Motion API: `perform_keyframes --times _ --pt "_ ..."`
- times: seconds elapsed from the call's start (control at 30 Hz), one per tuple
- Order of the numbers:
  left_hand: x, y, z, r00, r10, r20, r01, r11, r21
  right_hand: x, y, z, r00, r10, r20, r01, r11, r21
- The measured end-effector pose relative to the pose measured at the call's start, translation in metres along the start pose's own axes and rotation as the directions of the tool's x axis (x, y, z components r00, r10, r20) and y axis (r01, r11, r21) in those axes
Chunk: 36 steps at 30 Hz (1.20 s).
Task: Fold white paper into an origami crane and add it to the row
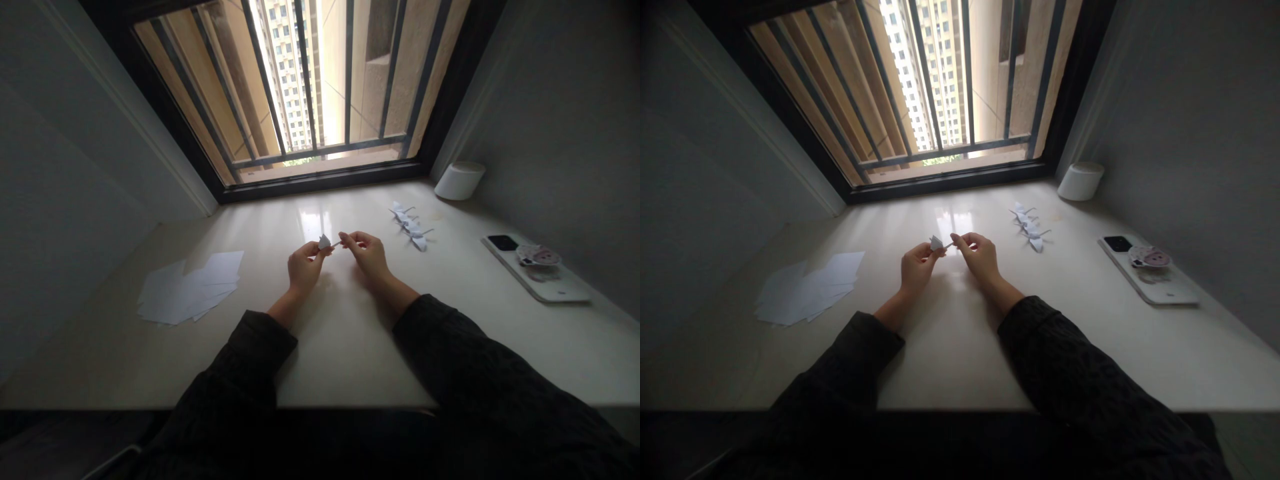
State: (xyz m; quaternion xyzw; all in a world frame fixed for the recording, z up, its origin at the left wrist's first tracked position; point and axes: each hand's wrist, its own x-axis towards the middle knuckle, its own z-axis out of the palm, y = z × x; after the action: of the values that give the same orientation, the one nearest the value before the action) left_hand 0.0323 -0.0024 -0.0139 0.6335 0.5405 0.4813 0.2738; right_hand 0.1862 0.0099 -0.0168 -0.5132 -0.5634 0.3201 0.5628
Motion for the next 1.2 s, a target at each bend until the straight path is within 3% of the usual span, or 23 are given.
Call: perform_keyframes --times 0.53,0.87,1.0,1.2 --pt "0.0009 -0.0021 -0.0025 0.998 0.05 -0.034 -0.047 0.996 0.073 0.0034 0.0032 0.0004 0.988 0.082 0.128 -0.099 0.986 0.135" --pt "0.003 -0.0062 -0.0018 0.998 -0.005 -0.056 0.002 0.998 -0.056 0.0021 0.002 0.0048 0.944 0.18 0.278 -0.254 0.933 0.256" --pt "0.0032 -0.0055 -0.0026 0.998 -0.01 -0.064 0.007 0.999 -0.052 0.0007 -0.0012 0.0043 0.928 0.151 0.34 -0.239 0.942 0.236" --pt "0.0041 -0.0053 -0.003 0.999 0.011 -0.033 -0.012 0.999 -0.05 0.0006 -0.0025 0.0038 0.928 0.141 0.345 -0.23 0.945 0.233"
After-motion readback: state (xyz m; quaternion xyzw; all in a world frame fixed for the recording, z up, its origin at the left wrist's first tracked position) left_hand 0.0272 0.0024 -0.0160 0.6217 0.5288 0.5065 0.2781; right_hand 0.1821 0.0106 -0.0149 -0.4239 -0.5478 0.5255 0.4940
